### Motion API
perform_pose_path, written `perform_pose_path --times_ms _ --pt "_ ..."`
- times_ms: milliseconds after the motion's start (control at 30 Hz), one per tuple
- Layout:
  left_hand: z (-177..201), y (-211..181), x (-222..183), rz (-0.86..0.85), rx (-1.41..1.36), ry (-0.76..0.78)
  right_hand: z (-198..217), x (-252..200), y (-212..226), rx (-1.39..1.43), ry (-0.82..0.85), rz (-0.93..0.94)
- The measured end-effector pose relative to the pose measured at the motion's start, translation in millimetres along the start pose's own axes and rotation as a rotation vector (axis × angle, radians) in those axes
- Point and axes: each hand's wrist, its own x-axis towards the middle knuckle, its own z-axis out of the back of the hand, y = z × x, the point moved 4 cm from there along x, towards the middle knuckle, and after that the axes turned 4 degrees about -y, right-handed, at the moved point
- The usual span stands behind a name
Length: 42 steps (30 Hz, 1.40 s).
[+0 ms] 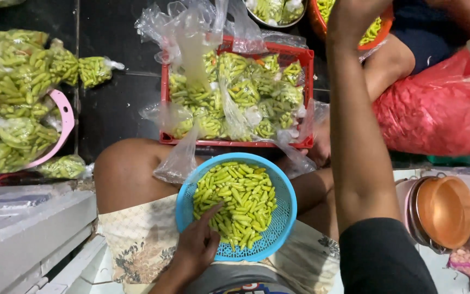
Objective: The person sorts green peppers by hand from a blue bowl into small plastic bags, tying them and placing them into a red crate.
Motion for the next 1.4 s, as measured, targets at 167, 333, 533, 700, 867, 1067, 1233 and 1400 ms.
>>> perform_pose_path --times_ms 167,333,533,700,867,1067,1233,1400 --pt "10.7 -4.5 13.7 -0.072 0.044 -0.020 -54.1 -53.9 -16.2 -0.032 0.012 -0.102" --pt "14.1 7.9 20.4 -0.031 0.102 -0.065 -62.9 -108.4 4.7 -0.168 0.422 -0.182" --pt "-0.3 12.8 19.5 -0.102 0.155 -0.076 -82.6 -146.1 65.9 -0.122 0.781 -0.167" --pt "-3.9 -1.1 13.9 -0.102 0.121 -0.002 -112.7 -173.0 52.9 -0.204 0.793 -0.043" --pt "-1.7 0.9 -0.1 -0.182 0.074 -0.022 -109.3 -162.5 46.7 -0.067 0.708 -0.315" --pt "-4.9 16.3 -4.3 -0.157 0.061 -0.029 8.4 -127.9 113.9 0.086 0.336 -0.359" --pt "-4.5 -0.3 -1.7 -0.270 0.065 -0.033 99.2 -152.0 173.1 0.439 0.637 -0.664" --pt "-6.1 -7.5 -5.2 -0.289 0.081 -0.038 75.7 -220.9 211.0 0.237 1.055 -0.604"
